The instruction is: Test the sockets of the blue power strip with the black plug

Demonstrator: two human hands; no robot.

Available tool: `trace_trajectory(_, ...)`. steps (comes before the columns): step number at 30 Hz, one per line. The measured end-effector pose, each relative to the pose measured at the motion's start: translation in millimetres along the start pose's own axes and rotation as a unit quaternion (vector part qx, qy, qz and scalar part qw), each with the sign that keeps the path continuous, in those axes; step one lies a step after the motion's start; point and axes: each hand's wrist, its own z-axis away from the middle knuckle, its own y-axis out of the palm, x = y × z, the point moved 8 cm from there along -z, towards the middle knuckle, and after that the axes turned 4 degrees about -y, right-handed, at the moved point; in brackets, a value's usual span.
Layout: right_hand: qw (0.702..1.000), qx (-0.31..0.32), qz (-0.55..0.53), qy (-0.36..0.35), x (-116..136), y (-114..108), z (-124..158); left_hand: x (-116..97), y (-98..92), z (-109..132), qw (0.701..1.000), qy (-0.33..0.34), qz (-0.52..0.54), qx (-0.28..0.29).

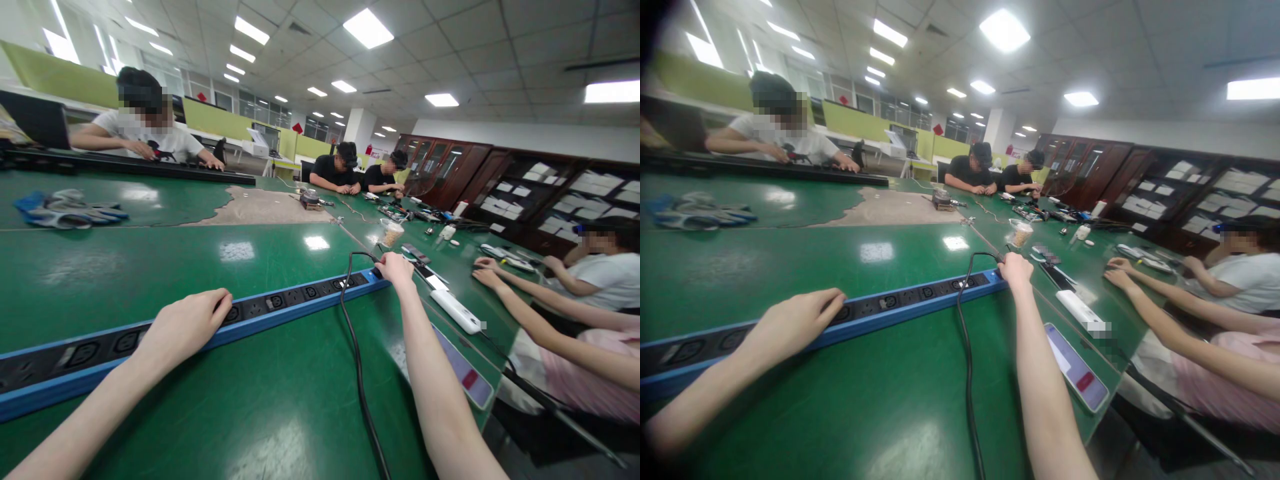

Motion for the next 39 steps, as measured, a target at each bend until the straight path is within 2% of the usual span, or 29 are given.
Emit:
trace_trajectory(11, 1.0, 0.001, -0.003, -0.022, 1, 3, -4, 0, 0.0, -1, 1.0, 0.005, -0.001, 0.001)
trace_trajectory(23, 0.998, 0.035, 0.034, -0.044, 2, 17, -16, -1, -1.1, 0, 1.0, 0.009, 0.004, -0.011)
trace_trajectory(33, 0.999, 0.022, 0.021, -0.037, -3, 16, -13, 0, -1.9, 2, 1.0, 0.004, -0.003, -0.01)
trace_trajectory(39, 0.995, 0.004, 0.037, -0.097, 0, 9, -5, 0, -2.1, 1, 1.0, 0.007, 0.0, -0.013)
